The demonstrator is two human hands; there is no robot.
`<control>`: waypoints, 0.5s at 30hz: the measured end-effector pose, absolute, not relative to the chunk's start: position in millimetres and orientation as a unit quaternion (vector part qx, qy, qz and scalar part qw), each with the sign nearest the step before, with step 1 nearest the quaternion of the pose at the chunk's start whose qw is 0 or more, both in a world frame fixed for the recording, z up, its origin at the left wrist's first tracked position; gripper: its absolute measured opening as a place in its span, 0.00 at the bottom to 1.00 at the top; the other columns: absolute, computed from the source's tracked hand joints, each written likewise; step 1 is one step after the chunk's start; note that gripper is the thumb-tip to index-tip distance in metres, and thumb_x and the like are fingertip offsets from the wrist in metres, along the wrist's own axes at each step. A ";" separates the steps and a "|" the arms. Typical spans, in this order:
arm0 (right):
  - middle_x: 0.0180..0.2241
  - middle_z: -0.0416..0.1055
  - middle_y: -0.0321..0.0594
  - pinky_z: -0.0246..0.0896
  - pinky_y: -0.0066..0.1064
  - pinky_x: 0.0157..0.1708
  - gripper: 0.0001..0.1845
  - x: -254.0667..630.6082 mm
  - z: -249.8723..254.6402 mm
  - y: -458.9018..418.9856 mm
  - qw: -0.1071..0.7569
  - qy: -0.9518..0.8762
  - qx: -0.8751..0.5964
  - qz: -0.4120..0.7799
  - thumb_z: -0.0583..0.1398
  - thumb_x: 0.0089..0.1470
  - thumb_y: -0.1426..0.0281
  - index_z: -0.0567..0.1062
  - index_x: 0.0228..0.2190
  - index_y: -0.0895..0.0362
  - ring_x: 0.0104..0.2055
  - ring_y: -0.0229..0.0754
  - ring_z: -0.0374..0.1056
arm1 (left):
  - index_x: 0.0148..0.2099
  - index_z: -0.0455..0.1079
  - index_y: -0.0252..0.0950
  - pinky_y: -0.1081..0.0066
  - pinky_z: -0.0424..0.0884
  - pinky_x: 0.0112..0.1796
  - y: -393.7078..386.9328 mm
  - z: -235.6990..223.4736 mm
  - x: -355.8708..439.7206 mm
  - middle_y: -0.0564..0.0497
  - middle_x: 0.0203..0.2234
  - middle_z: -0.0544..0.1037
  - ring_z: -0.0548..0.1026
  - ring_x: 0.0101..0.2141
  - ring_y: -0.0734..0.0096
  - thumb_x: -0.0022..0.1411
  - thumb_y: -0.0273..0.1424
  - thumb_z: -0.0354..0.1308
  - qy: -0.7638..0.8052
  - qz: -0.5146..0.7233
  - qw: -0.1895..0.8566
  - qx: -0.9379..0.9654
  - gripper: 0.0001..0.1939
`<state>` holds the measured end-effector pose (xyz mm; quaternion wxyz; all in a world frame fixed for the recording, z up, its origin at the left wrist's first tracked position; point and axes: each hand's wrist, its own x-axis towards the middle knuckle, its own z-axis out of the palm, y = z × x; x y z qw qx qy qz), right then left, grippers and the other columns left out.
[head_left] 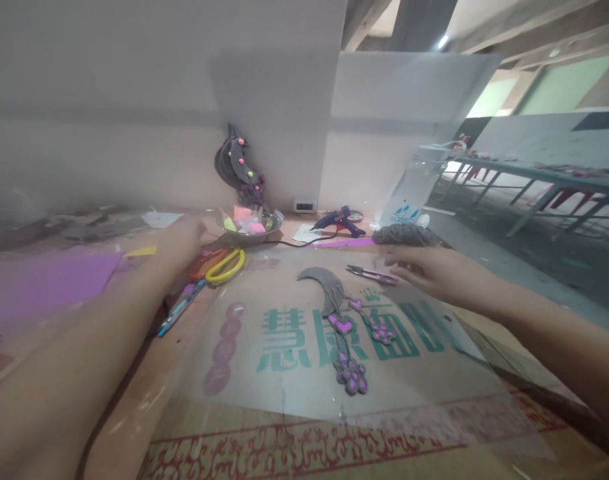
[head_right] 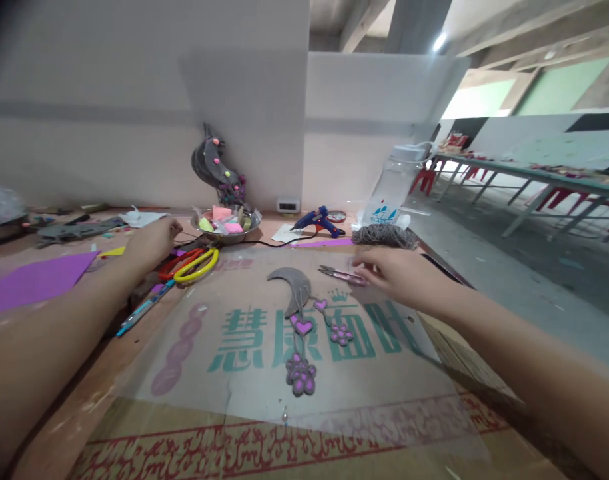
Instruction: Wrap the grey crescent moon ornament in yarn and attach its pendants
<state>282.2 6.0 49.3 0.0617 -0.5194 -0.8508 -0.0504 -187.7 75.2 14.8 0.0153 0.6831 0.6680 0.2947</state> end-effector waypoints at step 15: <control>0.46 0.76 0.48 0.59 0.32 0.35 0.20 155.4 34.6 43.8 0.015 -0.912 -0.408 0.035 0.60 0.57 0.57 0.77 0.46 0.55 0.43 0.50 0.72 | 0.46 0.62 0.35 0.71 0.72 0.35 39.9 97.3 -96.9 0.54 0.29 0.69 0.72 0.26 0.78 0.68 0.26 0.47 0.455 0.594 0.168 0.641 0.06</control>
